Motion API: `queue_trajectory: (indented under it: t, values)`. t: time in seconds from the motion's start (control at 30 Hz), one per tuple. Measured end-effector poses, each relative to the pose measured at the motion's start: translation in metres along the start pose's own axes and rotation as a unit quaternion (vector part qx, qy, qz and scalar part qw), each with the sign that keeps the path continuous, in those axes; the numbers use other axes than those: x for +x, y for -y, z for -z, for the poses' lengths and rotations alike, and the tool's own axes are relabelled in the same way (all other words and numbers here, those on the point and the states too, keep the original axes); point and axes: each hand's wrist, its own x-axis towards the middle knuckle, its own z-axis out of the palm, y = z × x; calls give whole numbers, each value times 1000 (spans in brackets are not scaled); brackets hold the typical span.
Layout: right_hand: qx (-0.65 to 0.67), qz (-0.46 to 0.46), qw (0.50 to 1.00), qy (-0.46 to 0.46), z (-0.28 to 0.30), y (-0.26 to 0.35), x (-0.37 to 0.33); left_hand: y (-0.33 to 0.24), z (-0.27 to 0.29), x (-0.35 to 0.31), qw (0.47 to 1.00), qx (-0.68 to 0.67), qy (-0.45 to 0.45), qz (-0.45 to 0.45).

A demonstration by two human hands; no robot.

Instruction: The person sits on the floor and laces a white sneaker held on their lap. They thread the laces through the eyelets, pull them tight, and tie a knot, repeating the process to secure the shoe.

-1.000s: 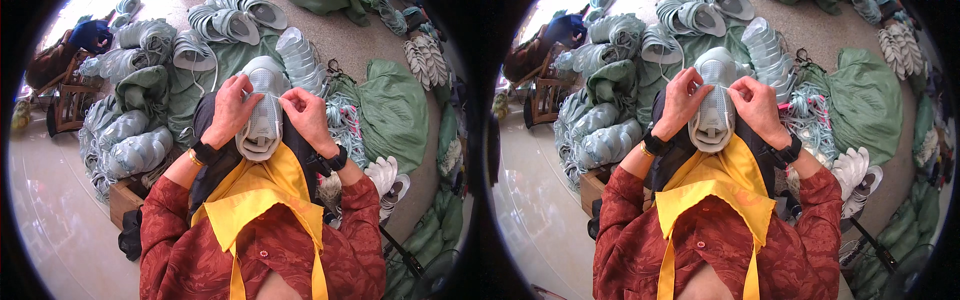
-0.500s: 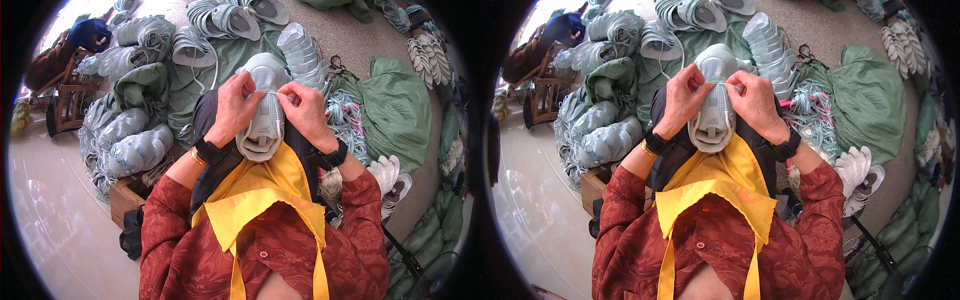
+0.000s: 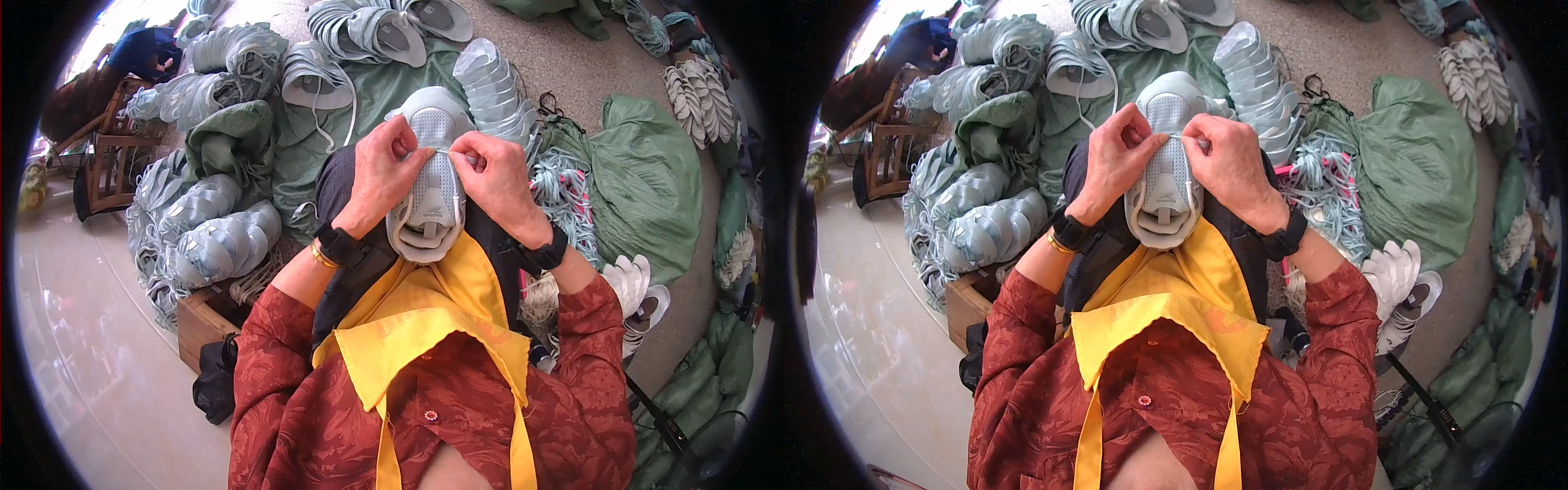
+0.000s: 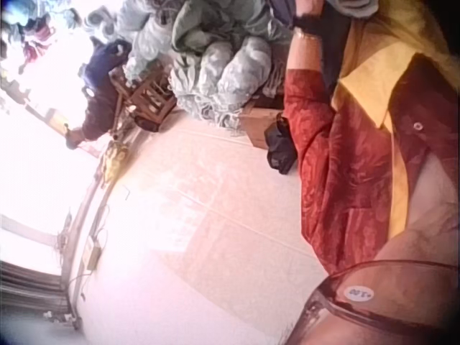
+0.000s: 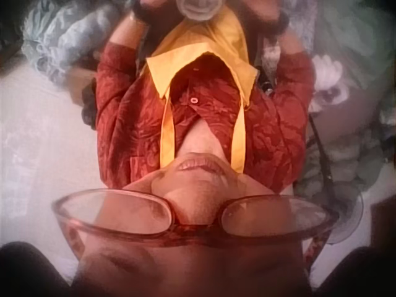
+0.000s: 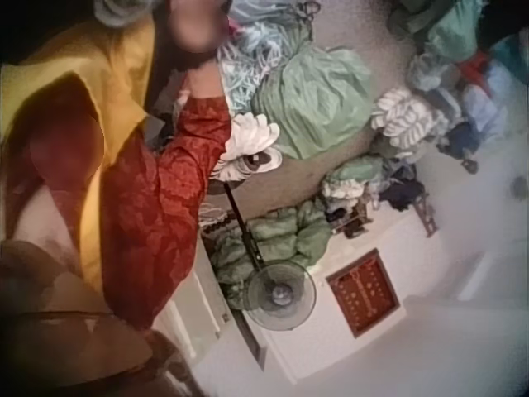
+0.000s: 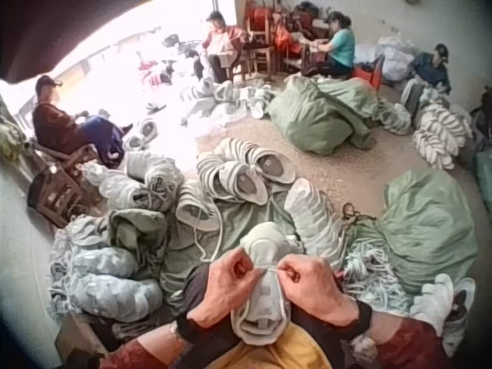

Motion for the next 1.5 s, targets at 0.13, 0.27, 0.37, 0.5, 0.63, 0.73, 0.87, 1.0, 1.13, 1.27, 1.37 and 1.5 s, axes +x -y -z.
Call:
queue_trajectory:
  t: [0.13, 0.27, 0.37, 0.5, 0.63, 0.73, 0.87, 1.0, 1.13, 1.27, 1.37, 1.5]
  values:
    - [-9, -5, 1000, 3, -1, 0, 2, 2, 1, 0, 1000, -11, 4, 2]
    - [17, -31, 999, 16, 0, -3, 4, 3, 1, -1, 1000, -16, 3, -1]
    - [54, -67, 996, 27, -3, -7, 7, 2, 2, -1, 1000, -17, 4, 0]
    - [94, -59, 994, 21, -13, -12, 9, 4, 0, -1, 1000, -27, 0, -4]
    - [57, 1, 998, 16, -11, -12, 9, 6, 3, -2, 1000, -20, 4, -5]
    - [34, 14, 999, 4, -6, -2, 5, 6, 7, -4, 1000, -21, 11, -16]
    - [13, 31, 999, 13, -7, -4, 4, 7, 12, -6, 999, -32, 29, -13]
    - [-34, 52, 998, 20, -16, -5, 9, 7, 14, -5, 999, -36, 39, -4]
    - [-38, 63, 996, 54, -12, -5, 11, 8, 15, -5, 998, -40, 41, 4]
    - [-75, 98, 989, 83, -3, 6, 15, 10, 12, -6, 998, -52, 37, -3]
    - [-121, 98, 983, 97, -9, 10, 19, 10, 10, -5, 998, -53, 39, -14]
    - [-67, 101, 989, 86, -13, -2, 22, 10, 9, -4, 997, -57, 47, -27]
